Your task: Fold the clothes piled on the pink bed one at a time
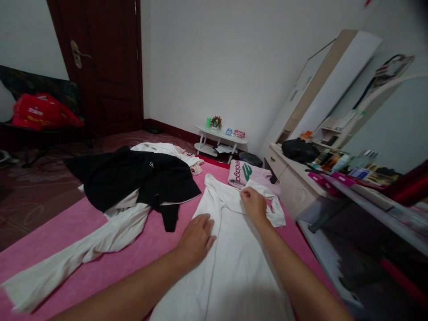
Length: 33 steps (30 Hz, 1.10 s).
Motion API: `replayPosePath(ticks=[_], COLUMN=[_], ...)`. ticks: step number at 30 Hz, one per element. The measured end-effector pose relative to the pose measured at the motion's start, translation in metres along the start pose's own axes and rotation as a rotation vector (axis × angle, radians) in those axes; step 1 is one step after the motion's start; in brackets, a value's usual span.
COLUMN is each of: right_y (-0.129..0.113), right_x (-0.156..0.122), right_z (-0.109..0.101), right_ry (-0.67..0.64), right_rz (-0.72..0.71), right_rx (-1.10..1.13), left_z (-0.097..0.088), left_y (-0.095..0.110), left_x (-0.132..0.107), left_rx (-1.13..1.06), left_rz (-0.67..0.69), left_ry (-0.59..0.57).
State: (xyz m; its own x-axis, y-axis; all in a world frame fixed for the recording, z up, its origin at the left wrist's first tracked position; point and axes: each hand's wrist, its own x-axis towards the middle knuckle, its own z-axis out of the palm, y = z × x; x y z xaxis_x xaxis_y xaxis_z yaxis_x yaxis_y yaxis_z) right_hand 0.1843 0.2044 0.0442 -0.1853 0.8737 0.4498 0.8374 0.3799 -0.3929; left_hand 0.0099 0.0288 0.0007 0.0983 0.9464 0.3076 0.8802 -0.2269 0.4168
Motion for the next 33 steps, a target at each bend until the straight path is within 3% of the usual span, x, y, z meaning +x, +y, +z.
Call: replayPosePath(ticks=[2, 4, 8, 13, 16, 18, 21, 26, 29, 33], right_y=[-0.025, -0.043, -0.054, -0.025, -0.007, -0.006, -0.019, -0.04, -0.035, -0.027], right_x=[0.002, 0.003, 0.014, 0.038, 0.041, 0.04, 0.042, 0.057, 0.068, 0.077], right_z=[0.024, 0.049, 0.083, 0.086, 0.081, 0.08, 0.082, 0.103, 0.122, 0.139], right_ry=[-0.085, -0.164, -0.209, -0.101, -0.086, -0.083, -0.089, -0.295, -0.381, -0.391], right_rz=[-0.189, -0.271, -0.136, 0.088, 0.149, 0.131, -0.01, -0.312, -0.283, -0.17], right_rx=[-0.01, -0.011, -0.078, -0.158, -0.211, -0.233, -0.231, -0.174, -0.203, -0.265], left_z=[0.013, 0.022, 0.025, 0.019, 0.016, 0.015, 0.017, 0.017, 0.015, 0.013], left_y=[-0.004, -0.007, -0.008, -0.007, -0.006, -0.005, -0.005, -0.006, -0.006, -0.007], left_x=[-0.004, -0.008, -0.009, -0.005, -0.004, -0.004, -0.004, -0.004, -0.002, -0.001], left_rx=[0.061, 0.085, 0.103, 0.1, 0.078, 0.06, 0.032, 0.011, 0.008, 0.019], left_rz=[0.019, 0.032, 0.028, 0.011, 0.003, -0.003, -0.004, -0.005, -0.012, -0.007], left_ry=[0.004, -0.002, 0.003, -0.023, -0.076, -0.103, -0.117, -0.133, -0.175, -0.187])
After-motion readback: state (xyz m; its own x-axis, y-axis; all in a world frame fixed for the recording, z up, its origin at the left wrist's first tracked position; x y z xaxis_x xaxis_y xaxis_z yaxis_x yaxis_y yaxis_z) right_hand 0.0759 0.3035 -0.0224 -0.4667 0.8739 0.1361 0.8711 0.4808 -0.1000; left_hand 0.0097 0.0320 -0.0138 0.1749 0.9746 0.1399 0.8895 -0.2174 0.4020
